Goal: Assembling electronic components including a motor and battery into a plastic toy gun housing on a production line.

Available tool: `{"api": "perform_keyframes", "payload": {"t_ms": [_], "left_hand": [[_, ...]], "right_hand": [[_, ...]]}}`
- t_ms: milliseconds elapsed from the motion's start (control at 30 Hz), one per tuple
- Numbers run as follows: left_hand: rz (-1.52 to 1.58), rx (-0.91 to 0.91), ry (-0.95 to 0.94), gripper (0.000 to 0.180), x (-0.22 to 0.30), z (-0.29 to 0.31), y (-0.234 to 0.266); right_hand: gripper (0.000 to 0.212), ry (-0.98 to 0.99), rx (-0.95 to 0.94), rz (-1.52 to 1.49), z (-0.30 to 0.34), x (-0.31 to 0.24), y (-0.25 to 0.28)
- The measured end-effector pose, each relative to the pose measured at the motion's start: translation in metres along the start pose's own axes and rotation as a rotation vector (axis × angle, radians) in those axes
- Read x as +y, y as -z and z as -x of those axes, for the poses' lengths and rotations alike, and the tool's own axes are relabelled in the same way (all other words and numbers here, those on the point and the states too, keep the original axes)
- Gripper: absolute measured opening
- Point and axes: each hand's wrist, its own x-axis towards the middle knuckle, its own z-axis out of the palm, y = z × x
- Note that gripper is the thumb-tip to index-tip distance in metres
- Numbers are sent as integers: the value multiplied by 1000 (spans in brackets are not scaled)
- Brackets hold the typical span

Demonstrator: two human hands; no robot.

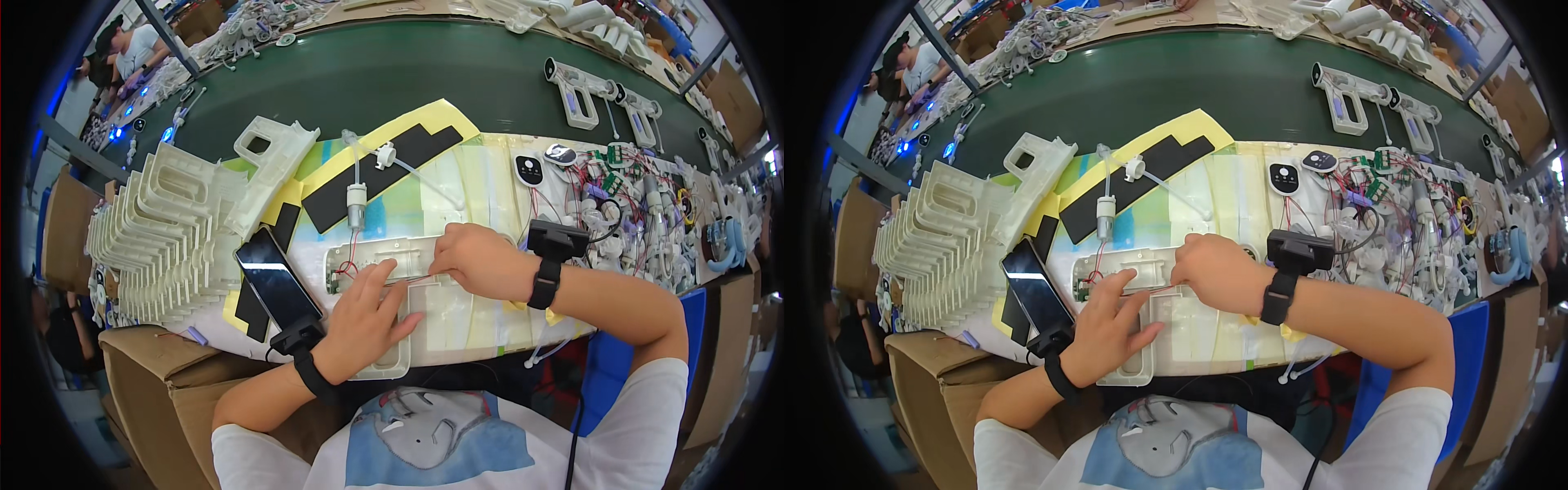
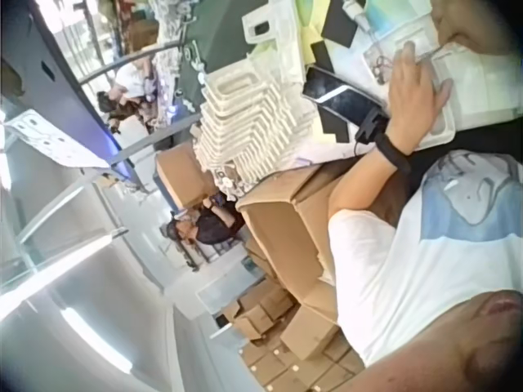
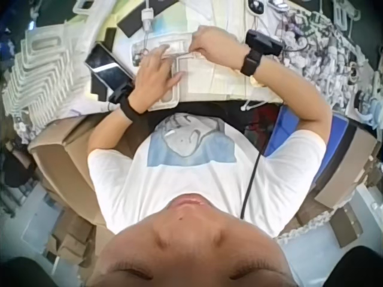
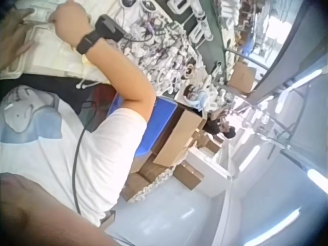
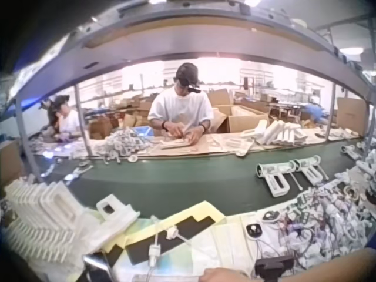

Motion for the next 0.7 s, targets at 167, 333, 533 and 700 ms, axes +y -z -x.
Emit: {"api": "perform_keyframes", "payload": {"t_ms": [167, 333, 533, 700], "left_hand": [[61, -49, -11, 44, -6, -5, 1], [75, -65, -28, 43, -7, -9, 5], [109, -75, -93, 43, -12, -4, 3], [22, -47, -91, 42, -3, -7, 1]], "right_hand": [[19, -10, -27, 292, -6, -12, -1], [14, 54, 11, 460, -9, -18, 2], [18, -179, -414, 70, -54, -17, 64], [49, -1, 177, 219, -118, 26, 48]]}}
